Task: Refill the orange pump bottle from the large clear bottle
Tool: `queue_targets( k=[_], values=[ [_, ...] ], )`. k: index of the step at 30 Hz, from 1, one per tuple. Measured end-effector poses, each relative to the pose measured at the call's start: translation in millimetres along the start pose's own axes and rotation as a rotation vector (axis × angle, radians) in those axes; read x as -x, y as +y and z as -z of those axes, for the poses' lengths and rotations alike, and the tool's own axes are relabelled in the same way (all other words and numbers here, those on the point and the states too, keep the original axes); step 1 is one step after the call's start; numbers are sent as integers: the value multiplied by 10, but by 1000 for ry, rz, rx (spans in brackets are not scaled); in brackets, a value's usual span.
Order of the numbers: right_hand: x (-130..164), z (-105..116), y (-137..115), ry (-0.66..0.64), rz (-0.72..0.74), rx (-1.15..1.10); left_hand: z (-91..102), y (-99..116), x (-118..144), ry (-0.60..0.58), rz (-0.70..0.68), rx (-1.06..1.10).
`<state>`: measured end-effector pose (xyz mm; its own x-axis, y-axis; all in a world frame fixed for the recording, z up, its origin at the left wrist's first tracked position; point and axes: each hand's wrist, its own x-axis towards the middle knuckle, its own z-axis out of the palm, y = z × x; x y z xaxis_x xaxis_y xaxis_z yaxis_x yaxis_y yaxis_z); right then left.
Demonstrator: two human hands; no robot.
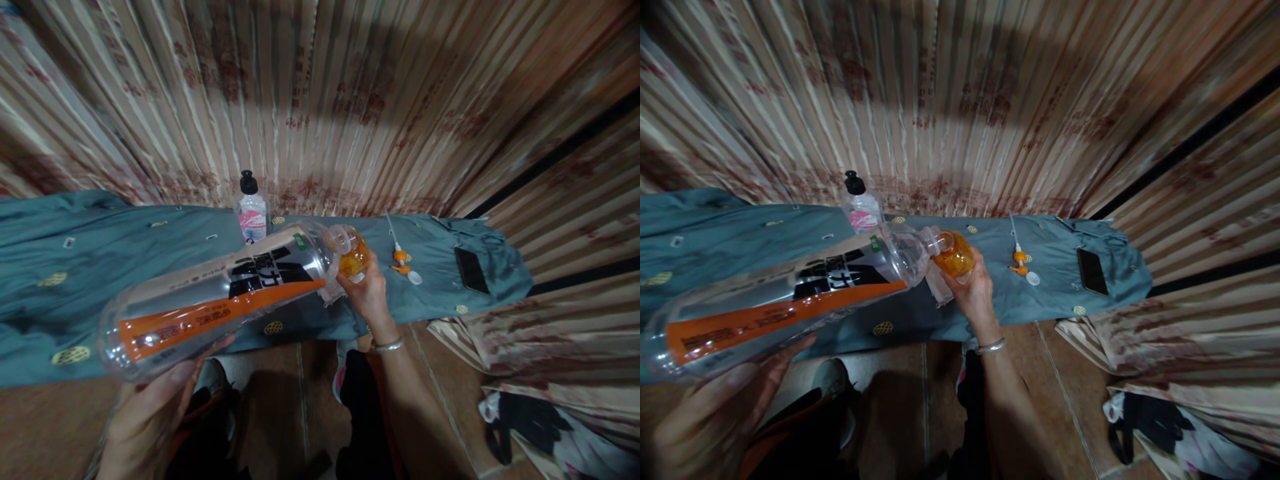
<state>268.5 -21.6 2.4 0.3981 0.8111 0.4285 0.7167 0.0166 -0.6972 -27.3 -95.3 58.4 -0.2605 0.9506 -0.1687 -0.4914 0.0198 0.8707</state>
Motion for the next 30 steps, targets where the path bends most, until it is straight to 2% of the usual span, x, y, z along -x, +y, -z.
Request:
queue_targets(
  k=[2,7,12,18,30],
  values=[
    [0,2,4,-8,0,-1,-75,28,-5,78,-8,-48],
    [3,11,-4,-14,11,-20,-182,66,-70,77,-14,-40],
    [-2,12,-1,-16,26,-28,-198,77,-91,80,-72,-38],
    [2,11,3,-10,47,-15,-255,88,-85,84,-53,-28],
    [19,7,22,-25,53,-47,-222,83,-94,133,-46,-14]
  ],
)
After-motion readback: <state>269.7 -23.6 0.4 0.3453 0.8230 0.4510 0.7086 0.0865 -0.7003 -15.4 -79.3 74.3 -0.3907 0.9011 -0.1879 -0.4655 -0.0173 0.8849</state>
